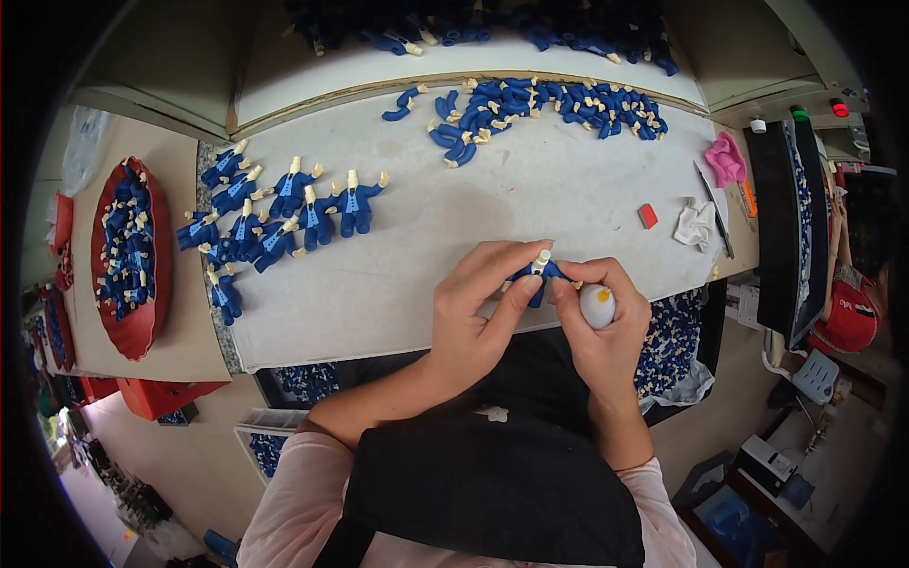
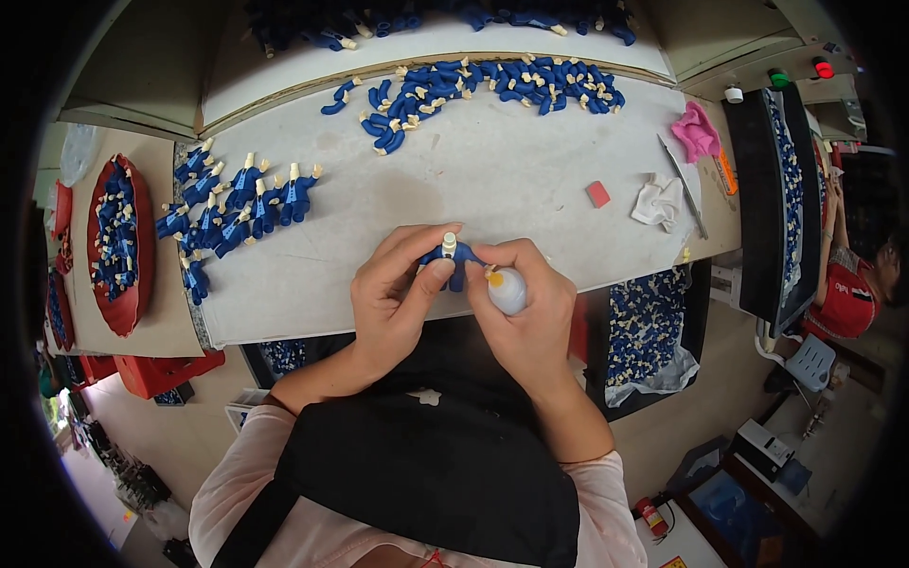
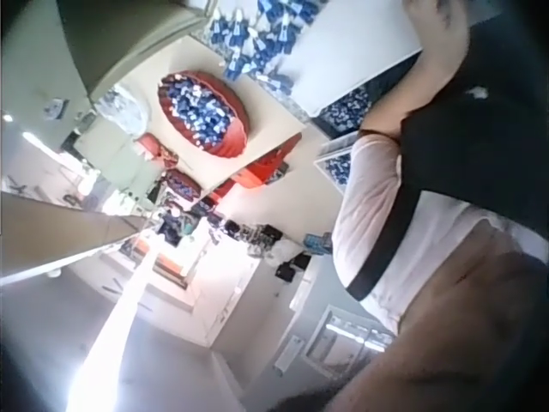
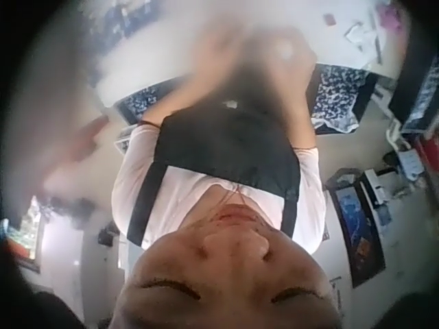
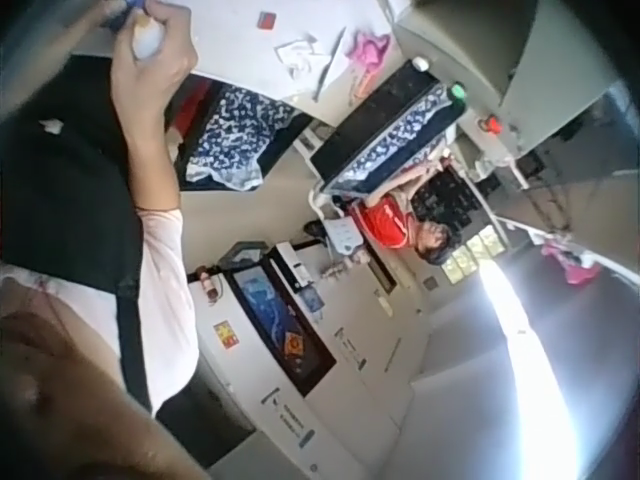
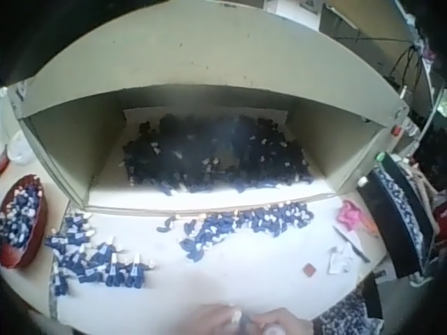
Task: The person applies glue onto figurine bodies using a squeeze bottle and attaches arm pieces to the figurines by hand.
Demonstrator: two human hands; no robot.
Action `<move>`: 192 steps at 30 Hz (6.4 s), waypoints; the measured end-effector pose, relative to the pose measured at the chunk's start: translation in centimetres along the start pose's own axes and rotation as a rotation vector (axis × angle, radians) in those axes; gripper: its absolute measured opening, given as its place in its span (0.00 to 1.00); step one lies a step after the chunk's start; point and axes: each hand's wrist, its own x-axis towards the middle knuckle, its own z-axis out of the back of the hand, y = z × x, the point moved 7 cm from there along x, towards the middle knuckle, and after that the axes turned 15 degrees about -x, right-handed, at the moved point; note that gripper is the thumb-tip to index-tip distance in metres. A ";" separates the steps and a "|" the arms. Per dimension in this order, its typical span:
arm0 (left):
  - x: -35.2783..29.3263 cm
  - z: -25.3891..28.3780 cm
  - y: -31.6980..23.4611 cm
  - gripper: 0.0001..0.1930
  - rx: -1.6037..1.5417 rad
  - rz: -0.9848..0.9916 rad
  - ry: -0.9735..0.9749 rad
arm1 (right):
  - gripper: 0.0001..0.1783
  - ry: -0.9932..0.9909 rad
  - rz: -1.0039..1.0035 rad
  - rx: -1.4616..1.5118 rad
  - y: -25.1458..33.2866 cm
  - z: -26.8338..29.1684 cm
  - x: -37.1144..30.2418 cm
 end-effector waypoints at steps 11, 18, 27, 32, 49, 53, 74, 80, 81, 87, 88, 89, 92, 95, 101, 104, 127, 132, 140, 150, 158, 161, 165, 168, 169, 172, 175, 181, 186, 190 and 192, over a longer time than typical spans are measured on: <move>-0.1 0.3 0.8 0.11 -0.023 0.037 -0.032 | 0.06 -0.062 0.210 -0.170 1.1 -0.3 -0.3; 0.0 0.2 0.2 0.12 0.032 0.012 -0.030 | 0.06 -0.078 0.251 -0.160 1.1 -0.5 -0.2; 0.1 0.1 0.1 0.13 0.134 -0.040 -0.017 | 0.10 -0.029 0.086 -0.096 -0.3 -0.9 -0.1; 0.3 0.1 0.2 0.13 0.098 -0.047 -0.039 | 0.09 -0.022 0.068 -0.117 -0.1 -0.9 0.1; 0.3 0.2 0.1 0.11 0.132 -0.035 -0.042 | 0.05 -0.004 0.033 -0.045 -0.3 -1.3 0.3; 0.4 0.1 0.2 0.11 0.106 -0.032 -0.039 | 0.05 -0.007 0.054 -0.044 -0.2 -1.3 0.4; 0.2 0.0 0.3 0.12 0.173 -0.058 0.001 | 0.05 -0.002 0.038 -0.015 -0.3 -1.5 0.4; 0.3 0.0 0.2 0.12 0.158 -0.075 -0.001 | 0.09 -0.005 0.024 -0.036 -0.5 -1.5 0.4; 0.3 -0.1 0.2 0.12 0.158 -0.075 0.000 | 0.09 -0.005 0.024 -0.036 -0.5 -1.5 0.4; 0.4 -0.1 -0.1 0.11 0.170 -0.098 -0.007 | 0.05 -0.032 0.048 -0.011 -0.2 -1.4 0.5; 0.4 -0.1 -0.2 0.11 0.167 -0.091 0.009 | 0.05 -0.018 0.035 -0.006 -0.1 -1.3 0.5; 0.6 -0.2 -0.2 0.11 0.162 -0.085 0.031 | 0.05 -0.008 0.022 -0.001 -0.2 -1.2 0.6; 0.5 -0.3 0.1 0.11 0.179 -0.055 0.064 | 0.10 0.005 -0.006 0.001 -0.9 -1.1 0.4; 0.4 -0.4 0.4 0.10 0.118 -0.047 0.084 | 0.11 -0.078 0.137 -0.080 -0.4 -0.9 -0.1; 0.4 -0.5 0.5 0.08 -0.161 -0.042 0.099 | 0.12 -0.244 0.437 -0.148 1.3 0.5 -0.7; 0.1 -0.8 1.0 0.07 -0.245 0.053 0.108 | 0.12 -0.252 0.514 -0.201 1.9 0.9 -1.0; -0.1 -2.5 0.8 0.11 0.179 0.051 0.115 | 0.06 0.028 -0.052 0.198 -3.8 0.4 -0.9; 0.3 -3.1 0.2 0.11 0.089 -0.018 0.180 | 0.10 -0.199 0.212 0.133 -2.1 2.0 -1.3; -0.2 -3.6 -1.1 0.13 0.087 -0.342 0.299 | 0.17 -0.333 0.538 -0.077 0.1 3.3 -2.5; -0.4 -3.4 -0.8 0.12 0.051 -0.203 0.262 | 0.22 -0.277 0.365 0.098 -1.3 3.6 -3.1; -0.7 -3.3 2.9 0.19 -0.578 0.670 0.083 | 0.24 -0.196 0.298 0.174 -2.2 3.6 -2.5; -1.3 -4.7 3.2 0.20 -1.128 0.865 0.199 | 0.22 -0.186 0.219 0.310 -2.7 3.2 -2.3; -2.0 -4.9 3.5 0.21 -1.356 0.983 0.180 | 0.18 -0.179 0.187 0.286 -2.4 2.9 -2.0; -2.3 -4.9 3.7 0.21 -1.441 1.039 0.123 | 0.16 -0.189 0.183 0.264 -2.4 2.8 -2.0; -2.4 -5.0 3.7 0.20 -1.448 1.049 0.123 | 0.16 -0.194 0.181 0.268 -2.4 2.9 -2.1; -1.9 -4.6 3.6 0.20 -1.313 0.953 0.104 | 0.17 -0.167 0.177 0.234 -2.5 2.7 -1.9; -0.9 -3.9 2.7 0.18 -0.868 0.651 0.120 | 0.16 -0.150 0.175 0.335 -2.2 3.2 -2.0; -0.5 -2.6 0.6 0.13 -0.150 0.105 0.183 | 0.14 -0.149 0.162 0.126 -1.2 2.6 -1.8; -0.5 -2.5 -0.3 0.13 0.050 -0.033 0.226 | 0.15 -0.131 0.210 0.067 -0.5 2.5 -1.6; -0.4 -1.9 1.5 0.12 -0.493 0.247 0.114 | 0.17 -0.105 0.170 0.032 -0.1 2.1 -1.7; -0.5 -2.1 2.0 0.12 -0.631 0.321 0.094 | 0.19 -0.118 0.194 0.016 -0.2 1.7 -2.0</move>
